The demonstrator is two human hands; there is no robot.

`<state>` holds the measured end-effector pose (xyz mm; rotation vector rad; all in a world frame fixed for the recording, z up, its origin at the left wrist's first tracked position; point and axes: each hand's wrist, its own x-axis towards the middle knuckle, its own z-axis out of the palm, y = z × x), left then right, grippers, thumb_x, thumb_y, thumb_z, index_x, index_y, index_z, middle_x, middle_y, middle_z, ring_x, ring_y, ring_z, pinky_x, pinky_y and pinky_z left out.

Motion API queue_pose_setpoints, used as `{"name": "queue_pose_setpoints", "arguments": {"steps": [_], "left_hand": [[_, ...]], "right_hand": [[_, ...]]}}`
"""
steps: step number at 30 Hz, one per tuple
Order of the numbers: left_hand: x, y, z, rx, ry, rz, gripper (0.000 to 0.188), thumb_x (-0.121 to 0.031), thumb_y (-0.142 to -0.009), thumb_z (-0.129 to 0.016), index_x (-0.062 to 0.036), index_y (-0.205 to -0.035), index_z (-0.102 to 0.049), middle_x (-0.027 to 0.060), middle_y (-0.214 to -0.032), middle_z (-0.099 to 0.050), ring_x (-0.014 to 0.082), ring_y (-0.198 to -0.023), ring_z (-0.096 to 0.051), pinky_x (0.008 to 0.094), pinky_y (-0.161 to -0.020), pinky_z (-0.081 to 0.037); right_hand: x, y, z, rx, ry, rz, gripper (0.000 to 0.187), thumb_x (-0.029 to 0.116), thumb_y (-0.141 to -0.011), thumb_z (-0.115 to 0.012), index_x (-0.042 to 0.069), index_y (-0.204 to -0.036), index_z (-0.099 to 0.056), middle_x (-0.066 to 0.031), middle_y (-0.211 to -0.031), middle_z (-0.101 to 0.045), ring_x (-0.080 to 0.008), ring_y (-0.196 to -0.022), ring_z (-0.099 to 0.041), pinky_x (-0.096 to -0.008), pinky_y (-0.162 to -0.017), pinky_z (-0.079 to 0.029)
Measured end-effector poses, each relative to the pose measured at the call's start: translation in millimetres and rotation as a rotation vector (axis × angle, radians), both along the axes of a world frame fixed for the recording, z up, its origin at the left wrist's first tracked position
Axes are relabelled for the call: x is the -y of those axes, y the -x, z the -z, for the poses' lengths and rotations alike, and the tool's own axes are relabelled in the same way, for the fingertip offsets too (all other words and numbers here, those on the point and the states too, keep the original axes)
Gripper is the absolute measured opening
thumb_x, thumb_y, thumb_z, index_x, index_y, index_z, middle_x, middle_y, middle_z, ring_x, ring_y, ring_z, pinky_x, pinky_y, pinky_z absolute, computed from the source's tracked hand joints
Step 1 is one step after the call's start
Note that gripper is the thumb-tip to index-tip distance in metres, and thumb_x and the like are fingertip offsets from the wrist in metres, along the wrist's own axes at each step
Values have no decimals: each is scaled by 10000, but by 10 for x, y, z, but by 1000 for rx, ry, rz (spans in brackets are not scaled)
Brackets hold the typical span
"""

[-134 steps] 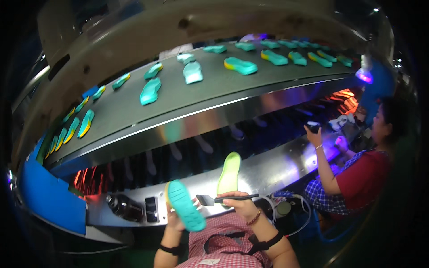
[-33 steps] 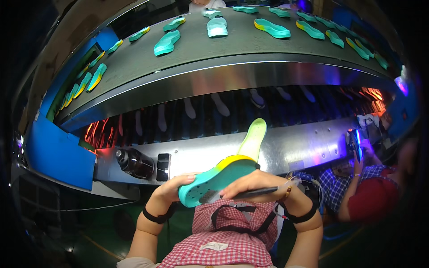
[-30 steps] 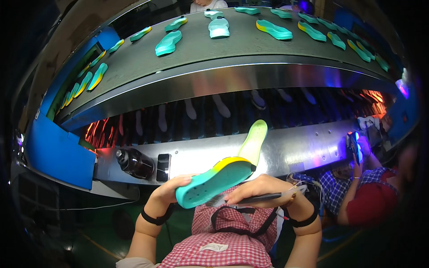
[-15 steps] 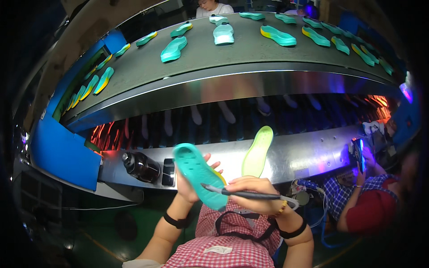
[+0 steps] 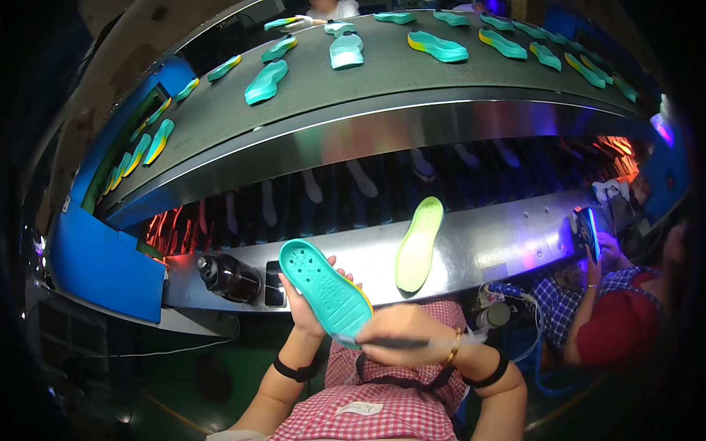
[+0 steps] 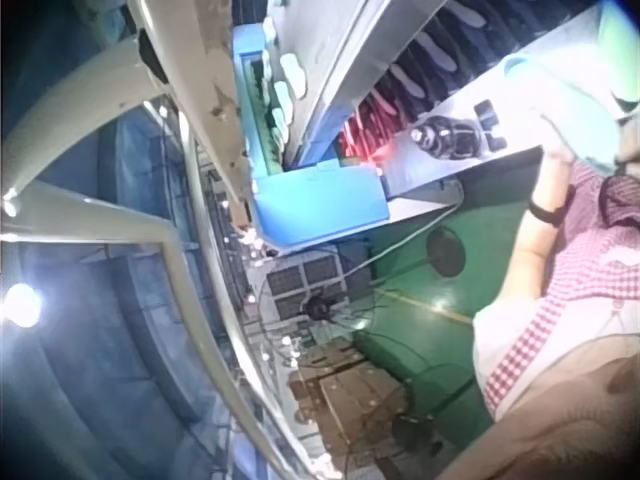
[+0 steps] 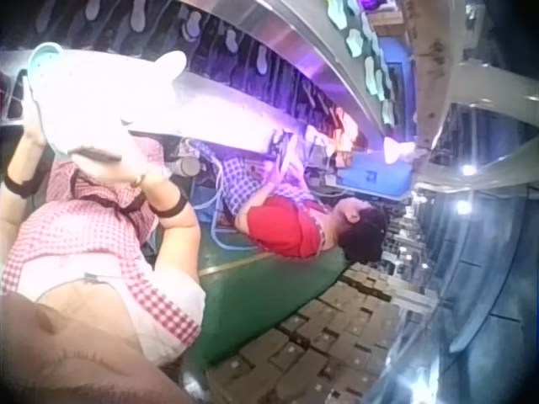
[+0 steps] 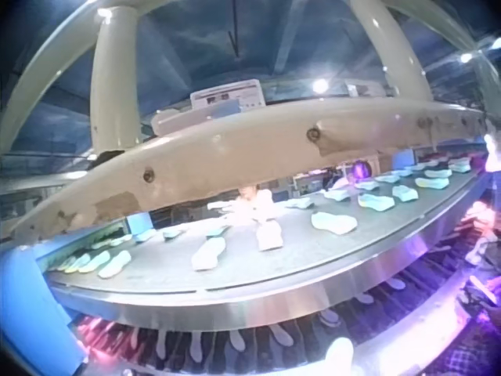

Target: Applying a liquid treatment to the surface of shoe soles using a brush on a factory assembly line.

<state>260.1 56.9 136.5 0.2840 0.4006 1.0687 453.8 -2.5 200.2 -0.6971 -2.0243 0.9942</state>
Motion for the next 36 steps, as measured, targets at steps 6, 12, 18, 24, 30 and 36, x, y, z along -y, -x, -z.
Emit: {"name": "queue_pose_setpoints", "arguments": {"steps": [6,12,18,24,30,36], "left_hand": [[29,-161,-121,-6,-167,-8,856,-743,-763,-195,-39,-1208,-393,112,-1031,-530,278,-931,-515,498,-911,-363],[58,-113,-290,-31,-189,-142,756,-716,-765,-299,-97,-1172,-449,108,-1020,-543,260,-1003,-505,501,-973,-328],[-17,-46,-414,89,-219,-126,762,-693,-781,-304,-49,-1162,-450,129,-1059,-532,263,-997,-514,484,-967,-346],[225,-243,-600,170,-192,-58,666,-536,-865,-273,-69,-1340,-264,156,-1311,-382,325,-1185,-401,524,-1025,-231],[144,-162,-424,213,-217,10,615,-453,-899,-202,-19,-1332,-254,200,-1287,-390,369,-1155,-420,494,-1000,-306],[107,-207,-464,256,-213,-10,624,-458,-895,-221,-15,-1333,-251,212,-1292,-381,384,-1151,-421,500,-987,-317]], "right_hand": [[-22,144,3,-134,-40,123,200,35,-707,-647,1,-901,-616,-129,-872,-636,-240,-820,-625,-313,-770,-485],[16,-44,89,-151,120,245,232,20,-712,-652,10,-942,-625,-128,-920,-638,-237,-855,-622,-318,-792,-484],[13,-127,174,-297,207,-75,230,-10,-741,-616,14,-969,-617,-113,-976,-626,-241,-1054,-527,-346,-905,-418],[35,92,252,-793,712,84,175,-16,-785,-569,-14,-959,-584,-131,-1004,-604,-188,-982,-558,-299,-864,-439],[170,170,54,-357,174,162,170,5,-743,-616,-9,-912,-613,-140,-950,-621,-190,-835,-616,-263,-736,-485],[42,107,-44,-318,156,161,221,6,-735,-626,-14,-954,-602,-145,-942,-625,-203,-857,-619,-278,-744,-489]]}}
